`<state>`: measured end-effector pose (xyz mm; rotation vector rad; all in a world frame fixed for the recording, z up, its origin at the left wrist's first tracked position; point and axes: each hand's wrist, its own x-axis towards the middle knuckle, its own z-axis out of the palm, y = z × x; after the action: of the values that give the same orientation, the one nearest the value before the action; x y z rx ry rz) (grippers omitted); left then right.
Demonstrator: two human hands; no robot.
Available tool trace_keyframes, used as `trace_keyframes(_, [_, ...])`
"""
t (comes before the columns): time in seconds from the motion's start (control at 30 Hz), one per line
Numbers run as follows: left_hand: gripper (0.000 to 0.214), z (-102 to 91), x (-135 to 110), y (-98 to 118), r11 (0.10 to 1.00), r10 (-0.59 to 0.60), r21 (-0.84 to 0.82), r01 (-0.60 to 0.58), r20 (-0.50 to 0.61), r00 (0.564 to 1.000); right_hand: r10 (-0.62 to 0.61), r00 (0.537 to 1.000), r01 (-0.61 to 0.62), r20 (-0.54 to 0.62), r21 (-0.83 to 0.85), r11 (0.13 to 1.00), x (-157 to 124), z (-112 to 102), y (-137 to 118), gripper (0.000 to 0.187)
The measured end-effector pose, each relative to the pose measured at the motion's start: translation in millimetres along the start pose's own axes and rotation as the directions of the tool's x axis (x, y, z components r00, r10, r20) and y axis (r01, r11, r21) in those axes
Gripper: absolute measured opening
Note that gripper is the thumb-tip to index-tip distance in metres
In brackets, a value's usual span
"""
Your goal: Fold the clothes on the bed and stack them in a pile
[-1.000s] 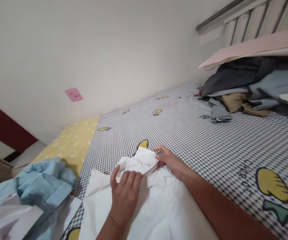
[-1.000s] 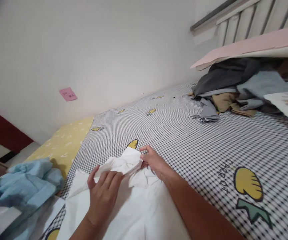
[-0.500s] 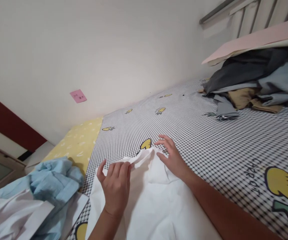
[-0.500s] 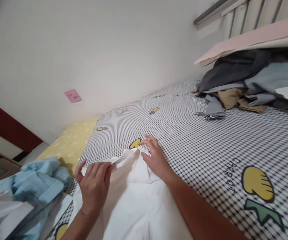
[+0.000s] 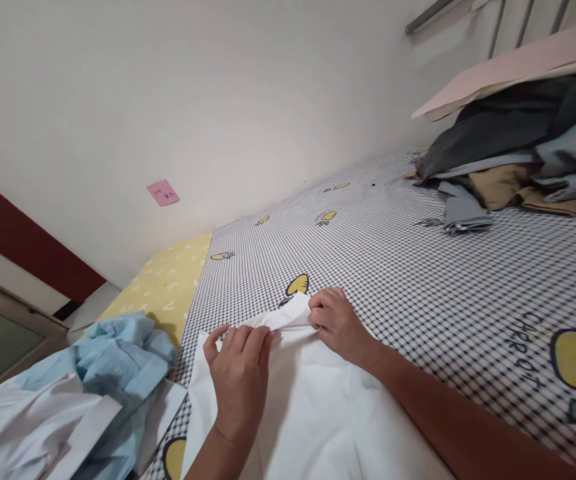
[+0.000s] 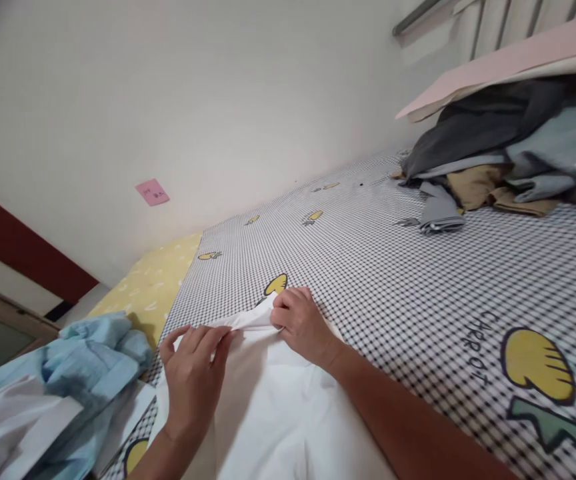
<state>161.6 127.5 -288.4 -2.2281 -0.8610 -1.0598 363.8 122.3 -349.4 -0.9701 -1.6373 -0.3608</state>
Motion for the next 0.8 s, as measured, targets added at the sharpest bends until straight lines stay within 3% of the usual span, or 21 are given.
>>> trace_keyframes(0.13, [0.012, 1.1, 1, 2, 0.999, -0.011, -0.034, 0.012, 0.008, 1.0, -0.008, 0.997, 0.0, -0.072, -0.114, 0.994, -4, 3, 5, 0.032])
trace_keyframes(0.23, [0.006, -6.9, 2, 4, 0.983, 0.184, -0.007, -0.184, -0.017, 0.983, 0.174, 0.985, -0.172, -0.005, -0.204, 0.964, -11, 0, 22, 0.025])
trace_keyframes(0.33, [0.011, -17.0, -2, 4, 0.908, 0.417, -0.03, -0.417, 0.01, 0.909, 0.484, 0.875, -0.482, -0.019, -0.139, 0.865, -15, -9, 39, 0.051])
trace_keyframes(0.4, [0.014, -21.1, -9, 3, 0.887, 0.46, -0.062, -0.457, 0.048, 0.887, 0.626, 0.78, -0.622, -0.023, 0.094, 0.778, -16, -17, 42, 0.064])
trace_keyframes(0.43, [0.014, -22.0, -12, 2, 0.891, 0.453, -0.066, -0.449, 0.059, 0.89, 0.65, 0.758, -0.641, 0.044, 0.234, 0.731, -16, -21, 40, 0.065])
trace_keyframes(0.47, [0.013, -22.5, -15, 2, 0.899, 0.438, -0.066, -0.434, 0.062, 0.897, 0.631, 0.758, -0.643, 0.166, 0.358, 0.677, -15, -24, 36, 0.067])
trace_keyframes(0.53, [0.012, -23.0, -20, 2, 0.915, 0.4, -0.064, -0.397, 0.049, 0.915, 0.482, 0.749, -0.662, 0.454, 0.499, 0.559, -14, -30, 25, 0.078])
trace_keyframes(0.6, [0.011, -23.9, -24, 2, 0.924, 0.381, -0.063, -0.378, 0.03, 0.924, 0.358, 0.707, -0.701, 0.61, 0.537, 0.469, -12, -35, 19, 0.087])
trace_keyframes(0.7, [0.014, -25.7, -31, -3, 0.922, 0.383, -0.074, -0.379, 0.05, 0.922, 0.388, 0.73, -0.683, 0.562, 0.596, 0.421, -12, -43, 25, 0.081])
trace_keyframes(0.8, [0.029, -23.3, -42, -25, 0.951, 0.304, -0.086, -0.296, 0.113, 0.946, 0.363, 0.753, -0.657, 0.548, 0.599, 0.459, -14, -47, 33, 0.097])
